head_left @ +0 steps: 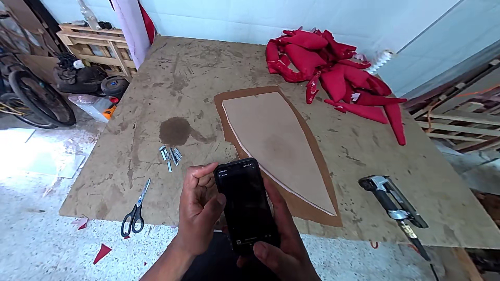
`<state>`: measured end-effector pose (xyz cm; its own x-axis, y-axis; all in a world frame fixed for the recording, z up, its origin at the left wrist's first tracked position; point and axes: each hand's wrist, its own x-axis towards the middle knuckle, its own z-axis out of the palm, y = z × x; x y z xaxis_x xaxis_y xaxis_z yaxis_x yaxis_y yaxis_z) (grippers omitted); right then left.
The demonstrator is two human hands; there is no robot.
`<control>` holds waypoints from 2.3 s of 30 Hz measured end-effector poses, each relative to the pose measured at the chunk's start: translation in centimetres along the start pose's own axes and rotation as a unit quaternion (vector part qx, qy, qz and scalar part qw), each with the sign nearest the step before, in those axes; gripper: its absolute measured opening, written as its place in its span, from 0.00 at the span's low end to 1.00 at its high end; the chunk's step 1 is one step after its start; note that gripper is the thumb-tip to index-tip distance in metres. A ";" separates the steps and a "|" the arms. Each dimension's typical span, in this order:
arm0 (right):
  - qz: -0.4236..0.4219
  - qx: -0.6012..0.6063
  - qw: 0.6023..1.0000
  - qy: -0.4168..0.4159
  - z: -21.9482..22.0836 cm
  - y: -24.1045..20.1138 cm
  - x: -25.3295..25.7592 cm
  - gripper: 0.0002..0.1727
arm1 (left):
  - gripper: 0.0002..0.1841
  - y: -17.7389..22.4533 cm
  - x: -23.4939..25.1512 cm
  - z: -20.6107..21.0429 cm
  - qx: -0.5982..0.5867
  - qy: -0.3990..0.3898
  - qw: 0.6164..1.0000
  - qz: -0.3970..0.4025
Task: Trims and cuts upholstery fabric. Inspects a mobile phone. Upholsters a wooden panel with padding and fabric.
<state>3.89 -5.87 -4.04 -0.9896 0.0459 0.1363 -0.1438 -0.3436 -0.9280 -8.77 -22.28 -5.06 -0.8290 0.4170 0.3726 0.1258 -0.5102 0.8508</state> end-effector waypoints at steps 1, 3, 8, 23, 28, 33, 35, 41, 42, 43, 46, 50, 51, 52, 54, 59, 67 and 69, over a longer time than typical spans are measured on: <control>0.002 0.000 1.000 -0.001 0.0 0.0 0.1 0.55 | 0.25 0.0 0.0 -0.1 0.002 -0.003 1.000 0.000; 0.002 -0.005 1.000 -0.002 -0.1 0.1 0.3 0.56 | 0.26 0.0 0.0 -0.3 0.006 -0.006 1.000 0.000; 0.004 0.011 1.000 -0.021 -0.1 0.3 0.9 0.56 | 0.26 0.0 0.0 -0.7 0.001 -0.005 1.000 0.003; 0.013 -0.019 0.998 -0.052 0.9 0.9 2.1 0.55 | 0.19 0.1 0.1 -1.8 0.013 0.077 0.997 0.017; 0.020 -0.025 0.998 -0.051 1.5 1.2 2.4 0.55 | 0.20 0.2 0.1 -2.5 0.032 0.097 0.995 0.016; 0.020 -0.023 0.998 -0.060 1.9 1.7 2.8 0.56 | 0.19 0.3 0.2 -3.1 0.066 0.125 0.990 0.007; 0.026 -0.018 0.998 -0.057 2.3 1.9 2.9 0.56 | 0.17 0.2 0.1 -3.8 0.030 0.104 0.994 0.016; -0.017 -0.167 0.986 -0.011 3.7 4.2 5.0 0.57 | 0.38 0.5 -0.6 -5.5 0.119 0.079 0.989 -0.047; -0.024 -0.228 0.973 -0.014 4.0 5.0 5.8 0.57 | 0.46 0.5 -0.9 -5.8 0.147 0.084 0.983 -0.077; -0.022 -0.270 0.962 -0.025 4.4 5.9 6.6 0.56 | 0.54 0.3 -1.1 -6.2 0.162 0.096 0.976 -0.106; 0.028 -0.270 0.957 -0.098 6.5 8.6 9.1 0.54 | 0.61 0.2 -1.6 -9.1 0.150 0.171 0.960 -0.165; 0.114 -0.191 0.955 -0.194 9.0 11.9 11.5 0.45 | 0.55 0.2 -2.9 -16.7 0.216 0.282 0.914 -0.193; 0.130 -0.189 0.952 -0.204 9.3 13.0 11.9 0.42 | 0.56 0.0 -3.5 -19.3 0.276 0.304 0.887 -0.211; 0.152 -0.192 0.947 -0.210 9.4 14.1 12.0 0.39 | 0.58 -0.3 -4.2 -22.1 0.338 0.318 0.855 -0.231; 0.200 -0.211 0.932 -0.218 9.3 16.2 11.8 0.34 | 0.61 -1.1 -5.5 -27.9 0.460 0.325 0.779 -0.275; 0.248 -0.267 0.891 -0.270 9.3 20.2 11.4 0.28 | 0.64 -2.8 -6.3 -37.6 0.664 0.258 0.610 -0.348; 0.280 -0.251 0.905 -0.199 8.2 20.5 12.1 0.26 | 0.64 -5.0 -4.4 -39.4 0.712 0.165 0.572 -0.373; 0.284 -0.247 0.912 -0.165 7.0 20.4 11.8 0.26 | 0.61 -5.5 -4.5 -39.3 0.711 0.147 0.579 -0.372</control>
<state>-10.73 -18.93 -18.93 -0.8619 -0.3201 -0.3932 0.3262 0.2437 -0.9134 -27.13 -50.94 -26.00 -0.9724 -0.1288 -0.1945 -0.1774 0.9497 0.2580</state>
